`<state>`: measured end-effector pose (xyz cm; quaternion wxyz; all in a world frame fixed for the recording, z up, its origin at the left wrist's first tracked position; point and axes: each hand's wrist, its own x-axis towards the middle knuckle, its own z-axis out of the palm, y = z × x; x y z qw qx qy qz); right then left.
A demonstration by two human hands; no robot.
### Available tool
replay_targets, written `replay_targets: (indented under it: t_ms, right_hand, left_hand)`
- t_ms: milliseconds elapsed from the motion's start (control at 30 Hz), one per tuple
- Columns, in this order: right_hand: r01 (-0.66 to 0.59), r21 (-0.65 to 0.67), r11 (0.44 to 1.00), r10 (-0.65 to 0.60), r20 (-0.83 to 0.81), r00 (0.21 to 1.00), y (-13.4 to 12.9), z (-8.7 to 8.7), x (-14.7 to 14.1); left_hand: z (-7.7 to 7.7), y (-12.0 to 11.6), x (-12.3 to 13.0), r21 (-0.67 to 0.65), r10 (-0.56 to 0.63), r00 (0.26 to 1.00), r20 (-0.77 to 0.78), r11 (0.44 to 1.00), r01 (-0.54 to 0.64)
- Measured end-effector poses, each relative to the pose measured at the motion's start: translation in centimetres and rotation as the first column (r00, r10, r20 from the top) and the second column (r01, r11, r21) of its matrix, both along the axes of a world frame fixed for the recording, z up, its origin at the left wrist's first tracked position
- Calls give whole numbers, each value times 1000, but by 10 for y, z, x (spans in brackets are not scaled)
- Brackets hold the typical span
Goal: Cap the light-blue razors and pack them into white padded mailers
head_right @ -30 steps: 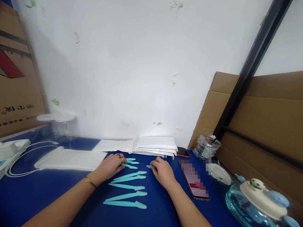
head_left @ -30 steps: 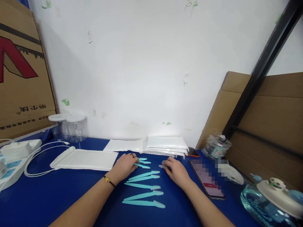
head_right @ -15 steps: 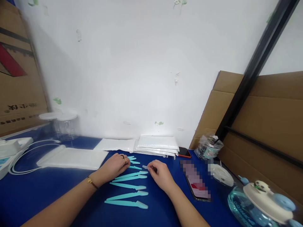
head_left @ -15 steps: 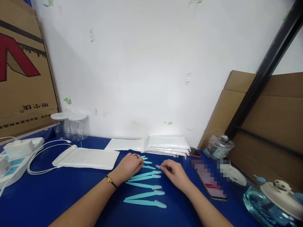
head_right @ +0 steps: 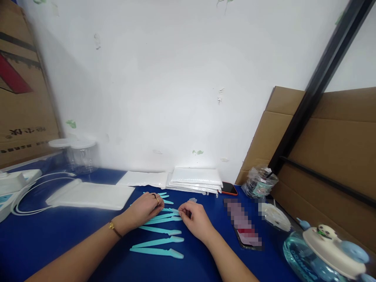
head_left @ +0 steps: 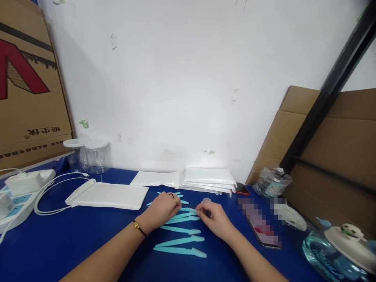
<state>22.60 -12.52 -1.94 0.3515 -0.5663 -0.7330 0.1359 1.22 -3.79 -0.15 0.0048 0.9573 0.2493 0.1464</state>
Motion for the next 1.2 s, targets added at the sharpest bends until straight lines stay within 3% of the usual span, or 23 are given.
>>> replay_targets:
  t_ms: [167, 300, 433, 633, 867, 1033, 1100, 1200]
  right_hand:
    - [-41, -26, 999, 42, 30, 999, -2, 1, 5]
    - [132, 64, 989, -136, 56, 989, 1, 4, 37]
    - [248, 51, 968, -253, 158, 955, 5, 1, 61]
    - [85, -27, 996, -75, 261, 962, 7, -4, 37]
    - [254, 5, 967, -222, 503, 835, 12, -10, 17]
    - [213, 86, 973, -228, 475, 850, 12, -13, 16]
    - [198, 88, 976, -216, 471, 855, 13, -14, 16]
    - [221, 88, 971, -236, 455, 858, 15, -15, 18]
  left_hand:
    - [-7, -1, 3, -61, -42, 999, -2, 997, 42]
    - [-10, 10, -4, -20, 91, 995, 33, 996, -91]
    - [-10, 18, -10, 31, 162, 987, 6, 986, -162]
    - [-9, 22, -11, 33, 165, 986, -22, 986, -164]
    - [-3, 22, -9, 57, 163, 985, -57, 986, -159]
    - [1, 19, -9, 52, 148, 989, 9, 988, -149]
    - [0, 19, -10, 0, 129, 988, 84, 992, -129]
    - [-2, 17, -10, -189, 128, 966, 227, 978, -85]
